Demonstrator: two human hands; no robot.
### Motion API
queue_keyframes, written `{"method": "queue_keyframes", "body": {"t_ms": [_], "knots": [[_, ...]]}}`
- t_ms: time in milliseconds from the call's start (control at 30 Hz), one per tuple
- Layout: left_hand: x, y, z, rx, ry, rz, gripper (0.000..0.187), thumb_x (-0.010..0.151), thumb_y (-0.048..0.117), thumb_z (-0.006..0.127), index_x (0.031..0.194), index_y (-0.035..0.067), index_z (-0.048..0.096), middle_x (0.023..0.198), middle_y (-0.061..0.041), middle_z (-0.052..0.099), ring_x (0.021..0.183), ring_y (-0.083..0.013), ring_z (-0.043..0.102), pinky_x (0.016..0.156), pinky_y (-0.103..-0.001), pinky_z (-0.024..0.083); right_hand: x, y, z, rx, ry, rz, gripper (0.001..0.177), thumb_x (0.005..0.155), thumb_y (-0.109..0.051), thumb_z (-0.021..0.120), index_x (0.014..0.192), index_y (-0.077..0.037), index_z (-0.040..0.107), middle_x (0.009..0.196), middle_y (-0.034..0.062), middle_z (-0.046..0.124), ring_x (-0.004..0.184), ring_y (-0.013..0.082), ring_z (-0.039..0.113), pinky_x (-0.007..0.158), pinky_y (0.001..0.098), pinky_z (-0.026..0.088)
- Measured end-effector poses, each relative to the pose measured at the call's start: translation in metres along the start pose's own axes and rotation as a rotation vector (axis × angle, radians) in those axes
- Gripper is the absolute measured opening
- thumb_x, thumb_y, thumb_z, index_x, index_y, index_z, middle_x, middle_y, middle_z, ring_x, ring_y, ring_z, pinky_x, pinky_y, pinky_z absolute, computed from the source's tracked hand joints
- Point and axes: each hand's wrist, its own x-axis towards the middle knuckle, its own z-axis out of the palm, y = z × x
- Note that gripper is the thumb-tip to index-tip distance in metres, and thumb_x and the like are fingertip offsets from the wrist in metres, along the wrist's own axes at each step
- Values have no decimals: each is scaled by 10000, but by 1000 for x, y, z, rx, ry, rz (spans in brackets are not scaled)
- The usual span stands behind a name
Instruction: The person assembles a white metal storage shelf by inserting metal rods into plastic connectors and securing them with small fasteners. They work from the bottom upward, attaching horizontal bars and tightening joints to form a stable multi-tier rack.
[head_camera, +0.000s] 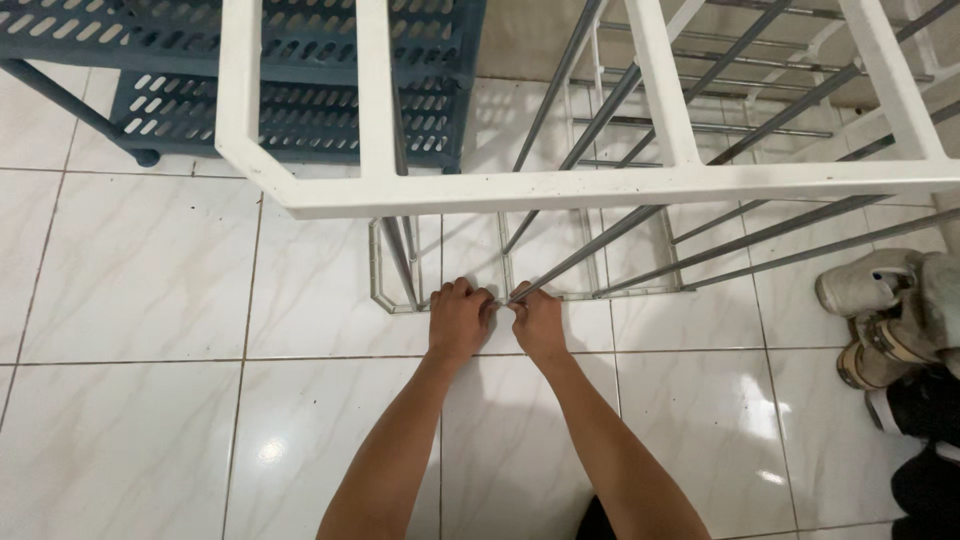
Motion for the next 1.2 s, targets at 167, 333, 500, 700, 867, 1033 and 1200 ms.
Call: {"method": "queue_keyframes", "body": {"t_ms": [167,333,500,700,867,1033,1200], "knots": [[2,-2,2,-3,-17,-9,147,898,271,724,985,163,773,1022,-74,629,1050,-292,585,953,-493,415,1,-1,3,-43,47,-121,108,809,90,660,865,0,638,828,183,698,815,391,678,701,464,539],[7,-3,2,28,-42,2,158,894,272,720,1000,166,769,1049,-82,628,1058,-299,575,941,-492,405,1,-5,2,-20,47,-41,122,804,99,649,889,12,653,865,200,699,829,393,681,722,464,549],[7,-6,4,85,-22,10,131,918,237,689,1012,183,761,1057,-69,635,1064,-295,573,945,-477,401,0,-11,5,-4,33,39,115,853,46,680,956,-4,691,928,187,727,857,360,718,753,422,577],[-1,-25,-17,166,-12,46,143,936,220,667,1048,186,749,1075,-65,637,1066,-293,571,945,-480,401,-18,-23,2,-5,84,-155,333,812,-7,766,1139,22,705,1038,207,720,927,374,689,772,450,550],[-2,-42,-42,260,-18,41,163,913,216,679,1057,180,744,1065,-59,637,1058,-292,574,939,-485,417,-51,-4,-12,72,86,86,153,873,-34,740,1014,-17,683,1007,135,741,890,258,731,665,372,580],[-13,-50,-50,323,124,99,124,935,187,689,1033,120,726,1032,-72,622,1014,-281,579,940,-476,444,-54,20,-40,-38,232,192,201,854,-62,797,1000,-6,671,908,133,736,827,245,717,737,337,566],[-31,-18,-27,109,71,341,127,921,116,690,1044,84,697,1058,-68,622,1051,-262,591,949,-430,466,-37,12,-51,67,240,91,364,797,-35,775,1144,3,671,1004,159,714,871,254,705,583,333,553]]}}
